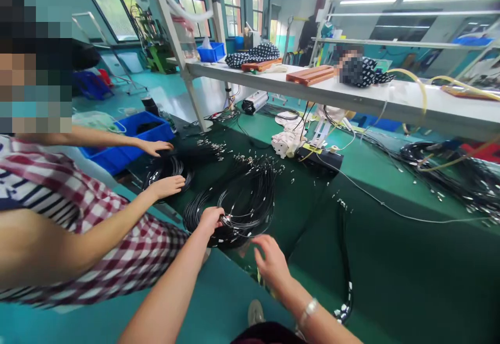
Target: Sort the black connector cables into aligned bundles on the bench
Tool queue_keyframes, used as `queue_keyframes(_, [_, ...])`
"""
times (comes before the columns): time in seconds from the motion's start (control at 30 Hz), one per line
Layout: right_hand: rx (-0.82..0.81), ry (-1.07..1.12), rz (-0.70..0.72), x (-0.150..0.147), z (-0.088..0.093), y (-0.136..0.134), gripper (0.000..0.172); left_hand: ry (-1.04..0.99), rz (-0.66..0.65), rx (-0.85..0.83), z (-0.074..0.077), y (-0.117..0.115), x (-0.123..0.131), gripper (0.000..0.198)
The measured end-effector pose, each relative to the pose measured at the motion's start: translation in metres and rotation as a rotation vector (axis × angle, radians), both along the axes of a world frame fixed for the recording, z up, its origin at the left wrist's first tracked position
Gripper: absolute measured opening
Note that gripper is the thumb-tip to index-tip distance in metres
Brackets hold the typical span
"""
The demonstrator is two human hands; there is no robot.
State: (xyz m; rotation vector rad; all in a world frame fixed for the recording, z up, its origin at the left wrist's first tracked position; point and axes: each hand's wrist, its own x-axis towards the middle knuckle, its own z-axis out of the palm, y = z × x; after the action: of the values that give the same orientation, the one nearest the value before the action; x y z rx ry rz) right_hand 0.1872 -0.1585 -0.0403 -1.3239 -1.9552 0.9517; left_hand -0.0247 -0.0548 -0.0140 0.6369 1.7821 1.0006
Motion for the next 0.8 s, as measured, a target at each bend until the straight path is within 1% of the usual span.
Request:
queue_keyframes(0.03, [0.091, -0.016, -0.024, -0.012, 0.002, 0.014, 0.027, -0.047, 0.004, -0.043, -0.002, -0.001, -0.004, 0.028])
queue_keyframes(0.07, [0.154, -0.060, -0.036, -0.025, 0.003, 0.029, 0.031, -0.098, 0.010, -0.082, -0.004, -0.003, -0.006, 0.026])
queue_keyframes(0.1, [0.190, -0.122, -0.037, -0.038, 0.004, 0.042, 0.039, -0.147, 0.015, -0.115, -0.006, -0.004, -0.007, 0.024])
queue_keyframes(0.13, [0.206, -0.190, -0.006, -0.049, 0.004, 0.053, 0.047, -0.192, 0.022, -0.139, -0.007, -0.005, -0.006, 0.021])
queue_keyframes(0.17, [0.207, -0.250, 0.034, -0.058, 0.003, 0.063, 0.048, -0.233, 0.030, -0.151, -0.007, -0.006, -0.005, 0.019])
queue_keyframes(0.2, [0.201, -0.293, 0.076, -0.064, 0.002, 0.070, 0.043, -0.269, 0.042, -0.150, -0.007, -0.008, -0.005, 0.017])
queue_keyframes(0.27, [0.187, -0.328, 0.136, -0.071, 0.000, 0.077, 0.024, -0.337, 0.073, -0.117, -0.006, -0.012, -0.004, 0.015])
queue_keyframes(0.3, [0.184, -0.325, 0.147, -0.071, 0.000, 0.078, 0.017, -0.375, 0.091, -0.090, -0.005, -0.015, -0.004, 0.015])
queue_keyframes(0.33, [0.183, -0.316, 0.146, -0.071, 0.002, 0.079, 0.014, -0.413, 0.111, -0.061, -0.003, -0.017, -0.005, 0.017])
queue_keyframes(0.4, [0.178, -0.298, 0.130, -0.067, 0.009, 0.081, 0.015, -0.482, 0.158, -0.015, -0.001, -0.022, -0.006, 0.021])
queue_keyframes(0.5, [0.151, -0.272, 0.116, -0.059, 0.026, 0.087, 0.017, -0.570, 0.208, 0.030, -0.002, -0.027, -0.005, 0.025])
queue_keyframes(0.57, [0.119, -0.259, 0.150, -0.053, 0.039, 0.095, 0.018, -0.632, 0.206, 0.060, -0.004, -0.025, 0.000, 0.021])
queue_keyframes(0.63, [0.095, -0.244, 0.198, -0.044, 0.052, 0.106, 0.021, -0.675, 0.203, 0.079, -0.005, -0.022, 0.005, 0.013])
queue_keyframes(0.73, [0.097, -0.226, 0.219, -0.031, 0.070, 0.120, 0.028, -0.694, 0.233, 0.103, 0.002, -0.019, 0.014, 0.006])
queue_keyframes(0.8, [0.117, -0.226, 0.223, -0.024, 0.078, 0.125, 0.028, -0.728, 0.231, 0.141, 0.010, -0.023, 0.021, 0.015])
